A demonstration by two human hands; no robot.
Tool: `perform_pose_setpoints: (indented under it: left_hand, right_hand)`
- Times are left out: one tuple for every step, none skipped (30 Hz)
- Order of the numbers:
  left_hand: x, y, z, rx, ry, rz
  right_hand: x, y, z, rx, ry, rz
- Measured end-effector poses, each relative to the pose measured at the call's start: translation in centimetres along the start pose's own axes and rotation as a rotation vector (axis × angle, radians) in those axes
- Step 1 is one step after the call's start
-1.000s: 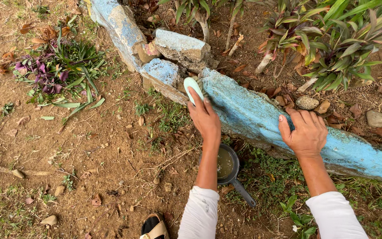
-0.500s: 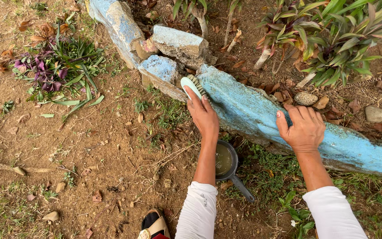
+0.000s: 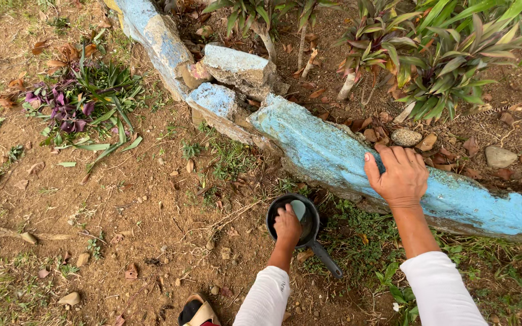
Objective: The person scrubs a low, light-blue painted stone wall using a brush and water from a black pan. They repeatedly dip the brush into the water and scrub the wall surface, occasionally switching to a sponge.
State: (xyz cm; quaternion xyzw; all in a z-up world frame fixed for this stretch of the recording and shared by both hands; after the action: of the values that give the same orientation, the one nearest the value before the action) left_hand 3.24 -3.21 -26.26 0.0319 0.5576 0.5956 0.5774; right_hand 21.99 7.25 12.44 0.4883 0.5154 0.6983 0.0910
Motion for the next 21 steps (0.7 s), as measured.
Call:
perform_pose_setpoints:
  left_hand:
    - [-0.4,-1.4,-0.1,0.091,-0.031,0.047]
    - [-0.2,-2.2,0.3,0.177,-0.062,0.094]
    - [0.7,-2.6,0.3,0.159,-0.083,0.083]
    - [1.1,-2.9,-0.3,0.145,-0.103,0.067]
    - [1.4,-3.1,-0.6,0.13,-0.123,0.051]
    - [1.3,-2.8,-1.3,0.087,-0.116,0.098]
    - [1.1,-2.4,-1.8,0.044,-0.109,0.145]
    - [1.0,-1.9,-2.3,0.006,-0.104,0.191]
    - [1.0,-2.5,-2.7,-0.014,-0.082,0.095]
    - [1.0,-3.3,-2.5,-0.044,-0.058,0.001]
    - [1.2,-3.8,-2.3,-0.075,-0.034,-0.092]
    - [1.6,-3.6,-2.1,-0.087,-0.034,-0.194]
    - [1.9,-3.1,-1.9,-0.1,-0.036,-0.295]
    - [2.0,-2.2,-1.5,-0.119,-0.038,-0.389]
    - [1.6,-0.5,-0.8,-0.079,-0.102,-0.409]
    - [0.9,1.8,0.2,-0.033,-0.171,-0.428]
    - [0.0,4.6,1.4,0.014,-0.24,-0.448]
    - [-1.4,7.0,1.6,-0.01,-0.163,-0.531]
    - [-2.9,9.6,2.1,-0.033,-0.085,-0.613]
    - [-4.4,12.8,3.2,-0.016,-0.093,-0.63]
    - [-6.1,15.7,4.7,0.024,-0.151,-0.624]
  right_hand:
    - [0.1,0.0,-0.1,0.002,0.002,0.002]
    - [0.2,0.0,-0.1,0.0,-0.002,-0.004]
    - [0.2,0.0,-0.1,-0.003,-0.005,-0.01]
    - [0.1,-0.1,-0.1,-0.004,-0.013,-0.021]
    - [0.1,0.0,0.0,-0.006,-0.007,-0.017]
    - [0.1,0.0,-0.1,-0.004,-0.001,-0.012]
    - [0.1,0.0,-0.1,-0.003,0.005,-0.007]
    - [0.1,-0.1,-0.1,-0.002,-0.001,-0.007]
    - [0.1,-0.1,-0.1,0.0,-0.007,-0.007]
    - [0.2,-0.1,0.0,-0.001,-0.004,-0.007]
    - [0.3,-0.1,0.2,-0.008,0.0,-0.011]
    - [0.2,-0.2,0.1,-0.014,-0.002,-0.016]
    - [0.0,-0.2,0.1,-0.019,-0.003,-0.02]
    - [0.1,-0.2,0.1,-0.002,-0.005,-0.019]
    - [0.0,-0.3,0.0,0.014,-0.007,-0.018]
    - [0.0,-0.2,0.2,0.026,-0.014,-0.014]
    - [0.2,-0.4,0.2,0.018,-0.017,-0.016]
    - [0.1,-0.5,0.3,0.01,-0.025,-0.023]
    - [-0.1,-0.6,0.3,0.002,-0.034,-0.03]
    - [-0.1,-0.8,0.5,0.004,-0.039,-0.043]
    - [-0.1,-0.9,0.5,0.006,-0.044,-0.057]
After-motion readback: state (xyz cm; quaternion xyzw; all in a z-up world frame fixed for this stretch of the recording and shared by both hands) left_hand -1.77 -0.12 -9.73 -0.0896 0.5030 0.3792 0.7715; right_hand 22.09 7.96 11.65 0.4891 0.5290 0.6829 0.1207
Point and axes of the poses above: each hand's wrist, its own x-axis towards the middle knuckle, its own y-axis out of the back of the hand, z = x × y, the point moved 8 cm from there along x, towards the middle knuckle, and after that the axes turned 11 degrees about -z, right-handed, at the moved point
